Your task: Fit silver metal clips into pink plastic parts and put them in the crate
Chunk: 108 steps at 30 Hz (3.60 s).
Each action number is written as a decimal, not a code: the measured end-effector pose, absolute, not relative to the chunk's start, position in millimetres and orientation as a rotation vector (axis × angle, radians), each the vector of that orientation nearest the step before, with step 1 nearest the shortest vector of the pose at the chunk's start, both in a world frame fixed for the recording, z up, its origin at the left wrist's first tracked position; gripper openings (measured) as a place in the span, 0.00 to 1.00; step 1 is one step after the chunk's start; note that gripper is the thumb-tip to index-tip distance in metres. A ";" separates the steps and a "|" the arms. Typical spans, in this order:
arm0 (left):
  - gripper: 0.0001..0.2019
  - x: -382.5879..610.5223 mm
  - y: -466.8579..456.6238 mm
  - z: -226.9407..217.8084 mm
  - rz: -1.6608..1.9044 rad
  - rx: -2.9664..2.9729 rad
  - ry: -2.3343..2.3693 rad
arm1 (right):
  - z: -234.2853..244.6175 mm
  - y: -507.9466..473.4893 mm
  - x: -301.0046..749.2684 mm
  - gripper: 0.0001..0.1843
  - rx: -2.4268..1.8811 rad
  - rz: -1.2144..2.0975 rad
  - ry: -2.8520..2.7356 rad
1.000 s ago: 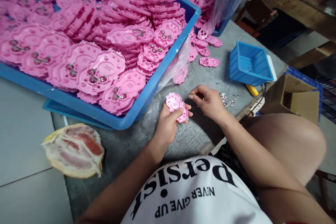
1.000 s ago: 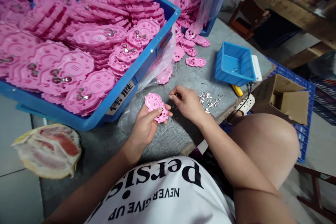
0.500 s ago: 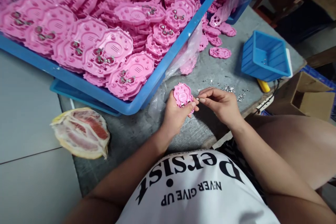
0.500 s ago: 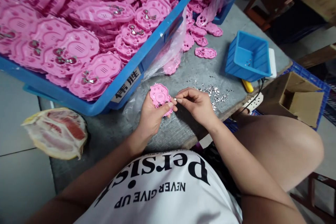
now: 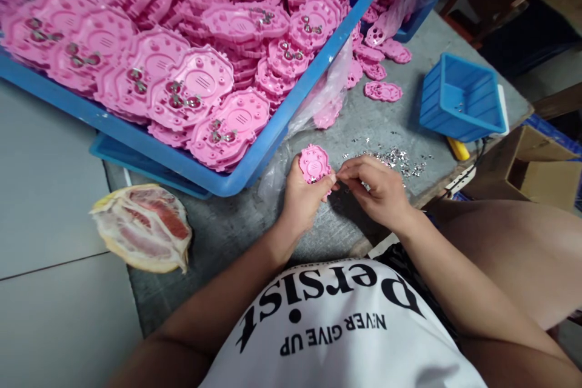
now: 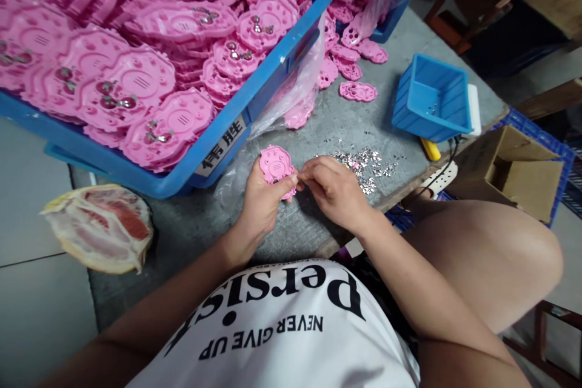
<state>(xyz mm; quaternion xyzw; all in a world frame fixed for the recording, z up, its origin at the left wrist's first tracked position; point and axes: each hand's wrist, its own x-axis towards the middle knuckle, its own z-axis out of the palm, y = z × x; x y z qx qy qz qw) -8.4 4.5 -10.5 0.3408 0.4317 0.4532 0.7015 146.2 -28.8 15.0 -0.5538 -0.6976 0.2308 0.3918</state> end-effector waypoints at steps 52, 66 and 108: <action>0.43 -6.7 0.6 -11.9 0.842 0.718 0.741 | 16.3 -25.0 143.1 0.12 -1.570 0.915 -1.606; 0.34 -7.6 3.2 -9.0 0.814 0.653 0.709 | 5.0 -29.9 137.3 0.07 -1.600 0.786 -1.620; 0.21 -13.9 12.1 0.0 0.761 0.844 0.918 | 21.7 -25.3 241.7 0.14 -2.425 0.318 -1.574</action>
